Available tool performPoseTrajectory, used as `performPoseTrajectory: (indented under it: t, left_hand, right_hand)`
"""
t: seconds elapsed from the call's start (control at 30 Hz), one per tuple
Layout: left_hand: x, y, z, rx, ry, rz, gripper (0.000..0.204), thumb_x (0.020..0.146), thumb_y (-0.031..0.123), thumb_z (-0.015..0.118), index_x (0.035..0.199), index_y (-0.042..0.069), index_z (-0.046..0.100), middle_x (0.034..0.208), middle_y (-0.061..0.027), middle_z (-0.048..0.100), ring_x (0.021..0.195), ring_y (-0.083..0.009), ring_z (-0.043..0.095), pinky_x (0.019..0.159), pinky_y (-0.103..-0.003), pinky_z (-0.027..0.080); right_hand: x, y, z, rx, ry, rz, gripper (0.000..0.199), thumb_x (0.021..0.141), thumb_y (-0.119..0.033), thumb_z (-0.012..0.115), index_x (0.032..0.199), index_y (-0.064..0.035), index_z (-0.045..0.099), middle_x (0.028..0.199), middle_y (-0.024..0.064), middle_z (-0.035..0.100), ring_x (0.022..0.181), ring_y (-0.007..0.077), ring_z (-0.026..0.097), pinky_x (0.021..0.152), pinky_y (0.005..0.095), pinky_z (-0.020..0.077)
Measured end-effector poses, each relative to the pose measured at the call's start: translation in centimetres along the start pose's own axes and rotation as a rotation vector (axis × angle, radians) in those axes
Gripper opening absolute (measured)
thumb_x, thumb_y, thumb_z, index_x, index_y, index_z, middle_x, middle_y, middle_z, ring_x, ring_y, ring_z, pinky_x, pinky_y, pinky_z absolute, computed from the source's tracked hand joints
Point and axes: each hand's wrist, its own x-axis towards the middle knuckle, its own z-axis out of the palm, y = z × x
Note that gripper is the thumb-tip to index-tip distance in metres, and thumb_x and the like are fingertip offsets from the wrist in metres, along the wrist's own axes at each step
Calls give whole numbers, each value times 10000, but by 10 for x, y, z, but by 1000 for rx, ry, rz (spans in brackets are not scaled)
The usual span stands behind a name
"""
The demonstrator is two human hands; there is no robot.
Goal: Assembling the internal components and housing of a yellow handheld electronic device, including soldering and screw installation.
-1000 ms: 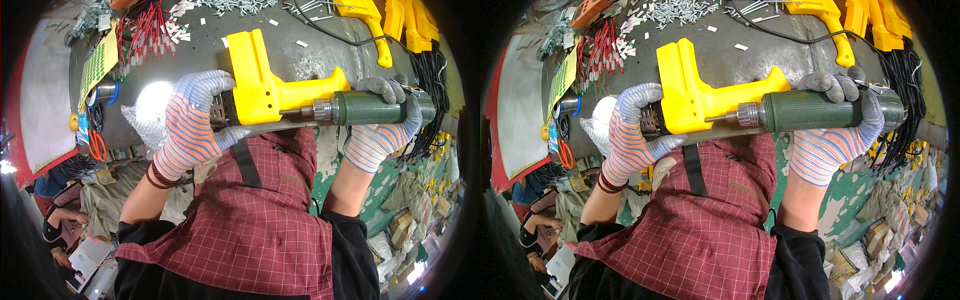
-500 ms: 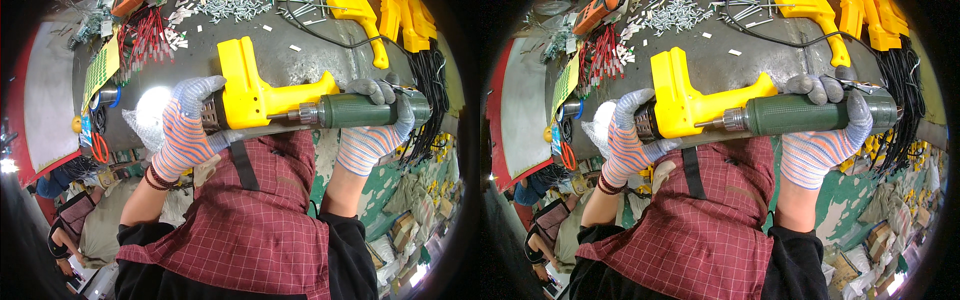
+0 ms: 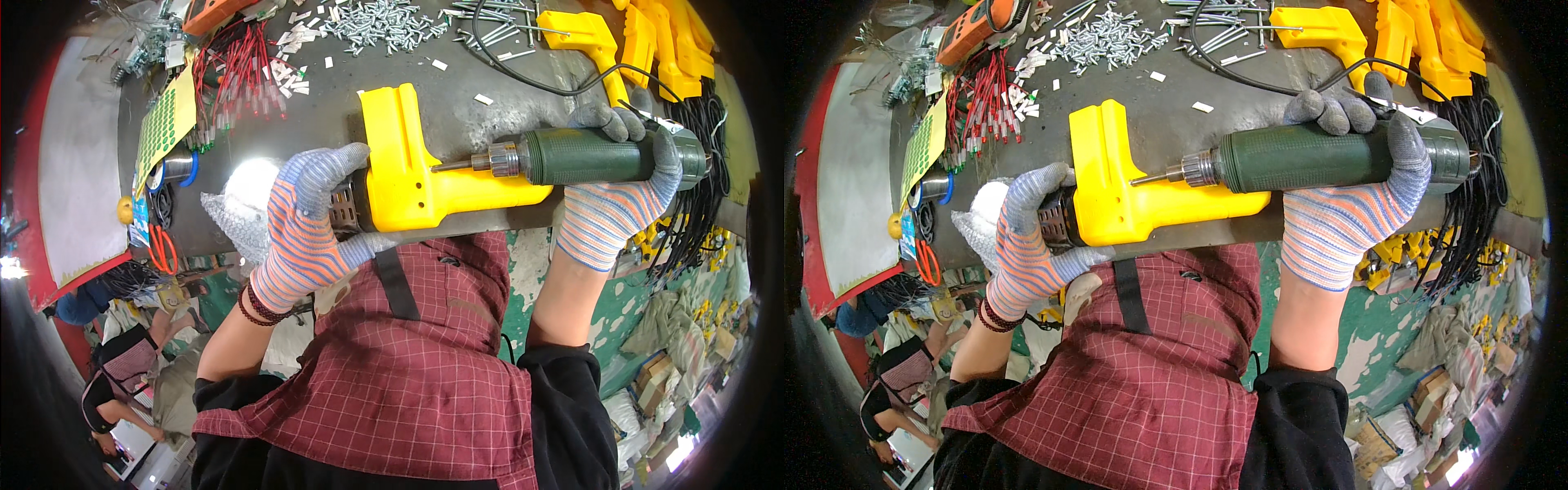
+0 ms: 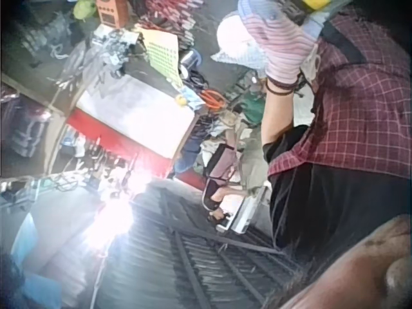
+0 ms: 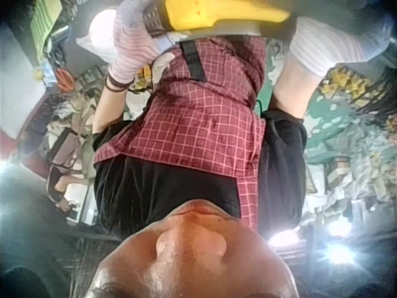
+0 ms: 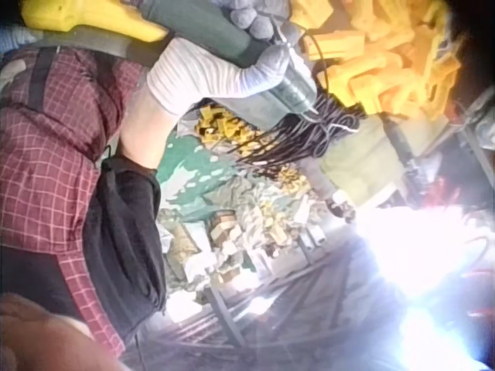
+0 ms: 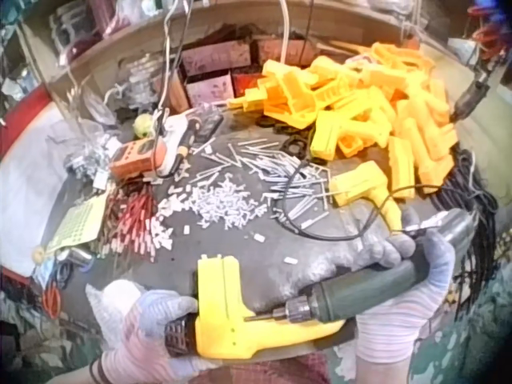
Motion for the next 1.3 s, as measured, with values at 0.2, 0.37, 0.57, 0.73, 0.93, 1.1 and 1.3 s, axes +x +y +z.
performPoseTrajectory:
  t: [0.2, 0.37, 0.57, 0.73, 0.93, 1.1, 1.3]
  left_hand:
    - [3, -3, -4, 10, -39, 1, 806, 622, 368, 877, 1293, 71, 543, 1107, -131, 607, 995, -346, 583, 888, -455, 460]
    - [4, -1, -6, 37, -46, 28, 795, 638, 373, 852, 1313, 87, 544, 1141, -104, 597, 1036, -324, 562, 932, -447, 434]
    - [7, -2, -9, 139, -84, 62, 857, 621, 403, 886, 1325, 71, 527, 1119, -137, 583, 1008, -342, 576, 895, -457, 462]
    - [8, 1, -9, 94, -95, 12, 826, 628, 343, 848, 1355, 124, 522, 1158, -87, 572, 1060, -290, 543, 968, -443, 408]
    - [9, -3, -9, 142, -85, 55, 946, 618, 438, 882, 1395, 75, 482, 1175, -136, 586, 1034, -332, 567, 934, -452, 448]
    - [10, 2, -10, 158, -110, 20, 1060, 583, 458, 898, 1442, 52, 429, 1150, -135, 596, 1020, -321, 574, 912, -445, 460]
    - [6, -2, -6, 83, -69, 10, 972, 645, 513, 811, 1438, 84, 447, 1159, -148, 573, 1057, -340, 545, 955, -476, 421]
  right_hand:
    - [7, 3, -9, 96, -25, 85, 252, 762, -146, 709, 944, -53, 562, 743, 9, 519, 684, 167, 496, 812, 382, 460]
    - [3, 6, -8, 113, 9, 86, 294, 747, -141, 719, 975, -64, 550, 739, -16, 502, 681, 149, 489, 810, 356, 463]
    - [8, 7, -11, 69, -3, 79, 288, 750, -133, 713, 967, -57, 540, 741, -14, 511, 687, 144, 506, 833, 363, 474]
    - [9, 7, -7, 82, 21, 130, 266, 751, -125, 714, 941, -64, 538, 739, -11, 515, 687, 148, 512, 838, 376, 473]
    - [13, 11, -4, 64, -1, 149, 249, 763, -106, 701, 943, -59, 537, 742, 8, 527, 694, 161, 513, 829, 380, 467]
    - [14, 13, 1, 6, -25, 115, 287, 772, -85, 700, 1025, -25, 580, 752, 20, 544, 694, 167, 513, 814, 368, 457]
    - [14, 16, 1, 45, -72, 165, 305, 797, -130, 695, 1069, -23, 608, 779, 24, 577, 721, 177, 541, 829, 391, 469]
